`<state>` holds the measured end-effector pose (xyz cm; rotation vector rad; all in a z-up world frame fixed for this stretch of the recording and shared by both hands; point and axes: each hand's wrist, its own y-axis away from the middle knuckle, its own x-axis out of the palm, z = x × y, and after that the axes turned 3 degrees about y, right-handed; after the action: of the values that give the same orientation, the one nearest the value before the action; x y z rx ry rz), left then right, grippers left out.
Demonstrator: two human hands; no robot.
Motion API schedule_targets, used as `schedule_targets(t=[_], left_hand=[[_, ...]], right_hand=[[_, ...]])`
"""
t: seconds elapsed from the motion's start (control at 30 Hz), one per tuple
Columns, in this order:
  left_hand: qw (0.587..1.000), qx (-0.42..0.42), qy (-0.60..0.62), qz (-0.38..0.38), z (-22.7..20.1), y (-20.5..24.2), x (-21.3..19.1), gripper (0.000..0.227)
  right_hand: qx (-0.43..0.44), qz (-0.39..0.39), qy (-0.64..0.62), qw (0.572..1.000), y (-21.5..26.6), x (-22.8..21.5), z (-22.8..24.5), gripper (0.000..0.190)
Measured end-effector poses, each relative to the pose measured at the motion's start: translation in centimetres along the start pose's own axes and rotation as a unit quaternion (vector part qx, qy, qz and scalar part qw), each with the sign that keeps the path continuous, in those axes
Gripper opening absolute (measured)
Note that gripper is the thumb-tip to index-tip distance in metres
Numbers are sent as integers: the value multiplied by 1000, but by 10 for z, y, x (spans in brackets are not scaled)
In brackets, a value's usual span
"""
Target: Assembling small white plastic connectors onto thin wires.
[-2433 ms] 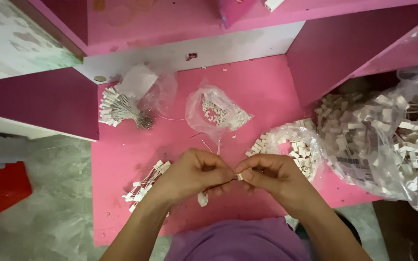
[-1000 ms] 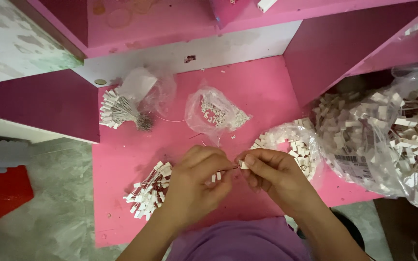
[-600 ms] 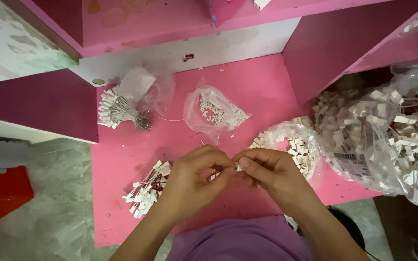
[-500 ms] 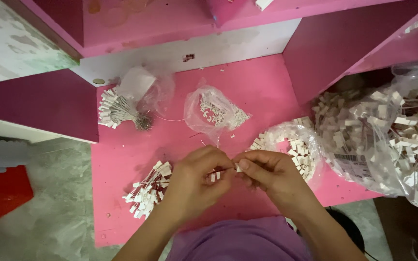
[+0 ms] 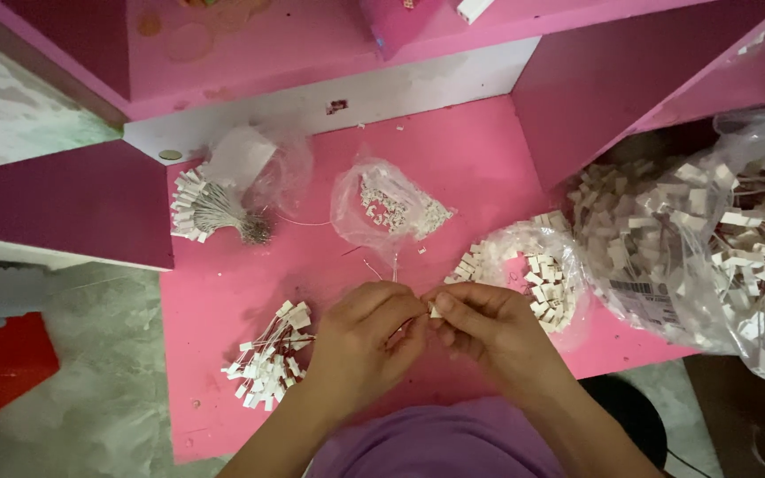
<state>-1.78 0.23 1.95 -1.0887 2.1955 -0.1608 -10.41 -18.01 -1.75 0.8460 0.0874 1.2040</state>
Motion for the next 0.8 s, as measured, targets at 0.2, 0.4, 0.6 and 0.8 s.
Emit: schedule_targets(t=[0.2, 0.4, 0.6, 0.8], left_hand=[[994, -58, 52, 71, 43, -9, 0, 11], [948, -253, -166, 97, 207, -50, 22, 19], [883, -259, -295, 258, 266, -70, 87, 31], [903, -134, -369, 177, 307, -47, 110, 33]], right_hand=[[-4, -29, 32, 999, -21, -17, -21, 23], [29, -44, 26, 998, -40, -34, -39, 21], [60, -74, 68, 993, -40, -35, -26, 23], [86, -93, 42, 991, -47, -54, -34, 22]])
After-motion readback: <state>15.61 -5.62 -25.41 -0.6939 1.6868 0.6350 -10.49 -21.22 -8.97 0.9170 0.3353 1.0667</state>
